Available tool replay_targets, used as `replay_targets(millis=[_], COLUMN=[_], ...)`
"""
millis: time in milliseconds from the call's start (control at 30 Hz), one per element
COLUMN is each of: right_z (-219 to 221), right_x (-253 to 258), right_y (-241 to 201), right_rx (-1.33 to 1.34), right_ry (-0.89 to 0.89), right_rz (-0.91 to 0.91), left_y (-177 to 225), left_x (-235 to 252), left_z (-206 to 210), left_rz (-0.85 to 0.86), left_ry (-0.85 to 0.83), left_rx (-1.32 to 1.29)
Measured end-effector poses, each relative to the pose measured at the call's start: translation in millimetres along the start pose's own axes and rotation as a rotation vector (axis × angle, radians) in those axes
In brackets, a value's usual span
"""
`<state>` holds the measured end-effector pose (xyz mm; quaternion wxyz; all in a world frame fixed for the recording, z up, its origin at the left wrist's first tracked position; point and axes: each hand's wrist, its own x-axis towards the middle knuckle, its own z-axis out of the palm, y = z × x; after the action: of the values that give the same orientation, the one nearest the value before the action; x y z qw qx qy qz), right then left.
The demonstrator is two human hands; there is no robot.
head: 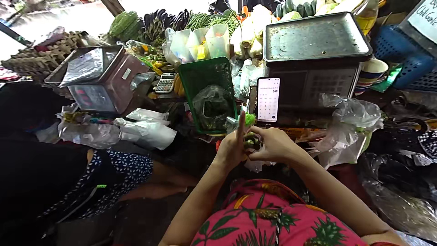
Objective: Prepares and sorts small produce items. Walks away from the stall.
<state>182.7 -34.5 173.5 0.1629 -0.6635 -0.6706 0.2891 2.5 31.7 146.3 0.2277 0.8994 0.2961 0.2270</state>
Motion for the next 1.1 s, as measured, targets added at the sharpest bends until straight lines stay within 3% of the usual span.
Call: replay_targets(millis=[100, 167, 200, 267, 333, 367, 467, 500, 533, 600, 700, 800, 900, 1000, 1100], right_z=[-1.2, 1.6, 6.3, 16.6, 13.6, 11.4, 9.1, 8.8, 9.8, 16.2, 23.4, 29.2, 42.2, 40.9, 34.9], right_x=[-0.4, -8.5, -15.7, -24.5, -24.0, -24.2, -15.8, -11.6, -7.6, -1.9, -4.6, -6.6, -1.2, 6.3, 4.6], right_y=[14.4, 11.5, 10.0, 15.4, 18.7, 16.7, -5.8, -9.3, -10.3, -7.7, 6.9, 15.2, 8.9, 17.9, 36.0], right_rx=[0.205, 0.151, 0.082, 0.096, 0.526, 0.823, 1.914, 2.094, 2.100, 1.849, 1.484, 0.971, 0.517, 0.580, 0.831], right_ry=[-0.120, -0.143, -0.061, 0.269, 0.437, 0.431, 0.348, 0.340, 0.347, 0.387, 0.402, 0.361, 0.498, 0.480, 0.510], right_rz=[0.117, 0.082, -0.032, -0.393, -0.652, -0.668, -0.442, -0.306, -0.205, -0.135, -0.262, -0.412, -0.378, -0.370, -0.345], left_y=[-12.7, -15.0, -14.8, -10.4, -4.7, -0.2, 17.6, 21.6, 23.1, 21.1, 14.4, 7.8, 9.1, 1.8, -20.4], left_x=[-2.0, 1.1, 3.6, 7.8, 9.3, 9.0, 9.2, 10.1, 11.1, 12.8, 12.0, 8.9, 4.6, 6.0, -0.2], left_z=[3.7, 6.9, 5.5, -2.7, -10.2, -11.7, -9.0, -8.0, -7.4, -6.4, -6.5, -1.0, 1.9, -2.6, -25.8], left_rz=[-0.086, -0.241, -0.344, -0.512, -0.542, -0.491, -0.244, -0.149, -0.050, 0.065, -0.018, -0.067, -0.038, 0.045, 0.062], left_ry=[0.153, 0.203, 0.202, 0.221, 0.190, 0.162, 0.220, 0.261, 0.291, 0.307, 0.236, 0.131, 0.054, 0.079, 0.046], left_rx=[-0.291, -0.477, -0.639, -1.059, -1.338, -1.401, -1.274, -1.151, -1.036, -0.895, -0.756, -0.426, -0.248, -0.321, -0.686])
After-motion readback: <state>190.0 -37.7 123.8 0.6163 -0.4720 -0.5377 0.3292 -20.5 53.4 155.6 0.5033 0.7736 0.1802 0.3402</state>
